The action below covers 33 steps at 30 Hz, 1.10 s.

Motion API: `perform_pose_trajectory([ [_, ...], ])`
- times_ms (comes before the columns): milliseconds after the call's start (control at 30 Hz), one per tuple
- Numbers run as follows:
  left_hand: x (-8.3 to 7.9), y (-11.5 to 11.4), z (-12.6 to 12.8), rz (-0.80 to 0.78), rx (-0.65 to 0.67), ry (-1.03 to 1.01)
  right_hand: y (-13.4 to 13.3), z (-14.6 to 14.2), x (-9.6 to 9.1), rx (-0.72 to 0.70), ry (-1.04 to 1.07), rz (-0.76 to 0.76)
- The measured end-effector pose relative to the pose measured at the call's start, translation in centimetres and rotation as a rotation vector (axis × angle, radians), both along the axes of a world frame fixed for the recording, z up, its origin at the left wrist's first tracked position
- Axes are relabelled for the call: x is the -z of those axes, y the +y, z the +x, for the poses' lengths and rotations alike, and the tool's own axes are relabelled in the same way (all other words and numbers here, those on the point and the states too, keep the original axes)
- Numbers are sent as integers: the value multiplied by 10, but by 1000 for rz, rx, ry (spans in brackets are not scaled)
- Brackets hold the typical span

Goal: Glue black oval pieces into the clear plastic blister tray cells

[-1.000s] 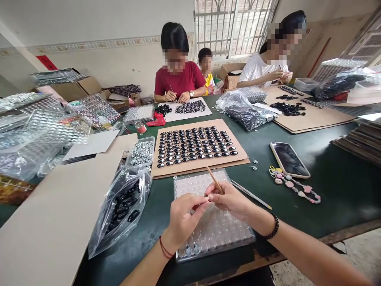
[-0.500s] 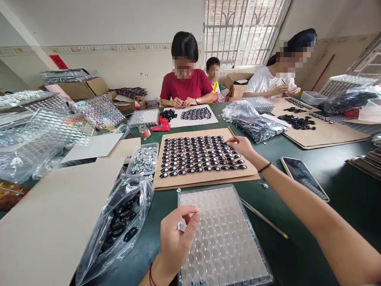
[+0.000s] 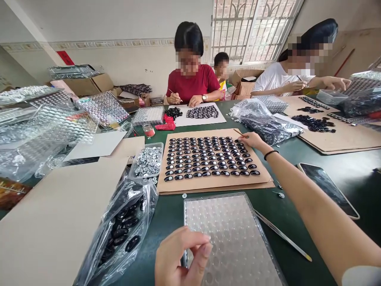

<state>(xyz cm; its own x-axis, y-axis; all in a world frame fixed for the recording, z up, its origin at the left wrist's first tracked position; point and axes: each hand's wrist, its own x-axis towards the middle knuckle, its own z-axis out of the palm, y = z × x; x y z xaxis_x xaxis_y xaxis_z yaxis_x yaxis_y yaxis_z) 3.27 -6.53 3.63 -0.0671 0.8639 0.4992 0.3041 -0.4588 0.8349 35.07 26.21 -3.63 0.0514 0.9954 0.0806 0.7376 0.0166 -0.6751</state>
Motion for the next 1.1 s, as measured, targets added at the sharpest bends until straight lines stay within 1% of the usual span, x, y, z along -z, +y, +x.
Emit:
perform_pose_trajectory([
  [67,0,1,0,-17,16,30,-3,-2,-2,7,4,12],
  [133,0,2,-1,-26,30,87,-6,-7,-9,18,27,44],
  [233,0,4,-4,-57,28,170,-19,-16,-31,37,95,142],
  [300,2,7,-5,-111,-1,158,-37,-24,-50,37,152,209],
  [333,4,9,-6,-146,-22,125,-51,-29,-60,33,179,230],
  [367,6,12,-6,-182,-42,79,-69,-36,-67,16,208,240],
  [433,12,18,-6,-254,-65,-35,-115,-52,-79,-50,277,245],
  [500,17,23,-5,-308,-59,-143,-172,-72,-85,-208,502,277],
  [533,20,25,-4,-331,-53,-186,-202,-83,-85,-305,537,191],
  [567,22,26,-2,-347,-48,-224,-232,-94,-85,-398,533,87],
  [600,24,26,0,-359,-39,-255,-259,-104,-84,-497,483,-11],
  [633,25,26,2,-366,-27,-279,-284,-114,-83,-625,403,-79],
  [667,27,25,5,-369,-11,-296,-305,-123,-81,-728,331,-112],
  [700,28,23,7,-369,10,-303,-322,-131,-79,-798,269,-113],
  [767,31,20,11,-361,44,-291,-347,-143,-73,-883,178,-79],
  [833,34,18,13,-345,57,-252,-362,-152,-67,-915,107,-39],
  [933,38,20,11,-332,70,-167,-372,-157,-61,-902,4,18],
  [1000,37,22,8,-349,129,-94,-370,-156,-62,-850,-12,69],
  [1100,32,22,6,-342,286,57,-356,-148,-72,-768,37,154],
])
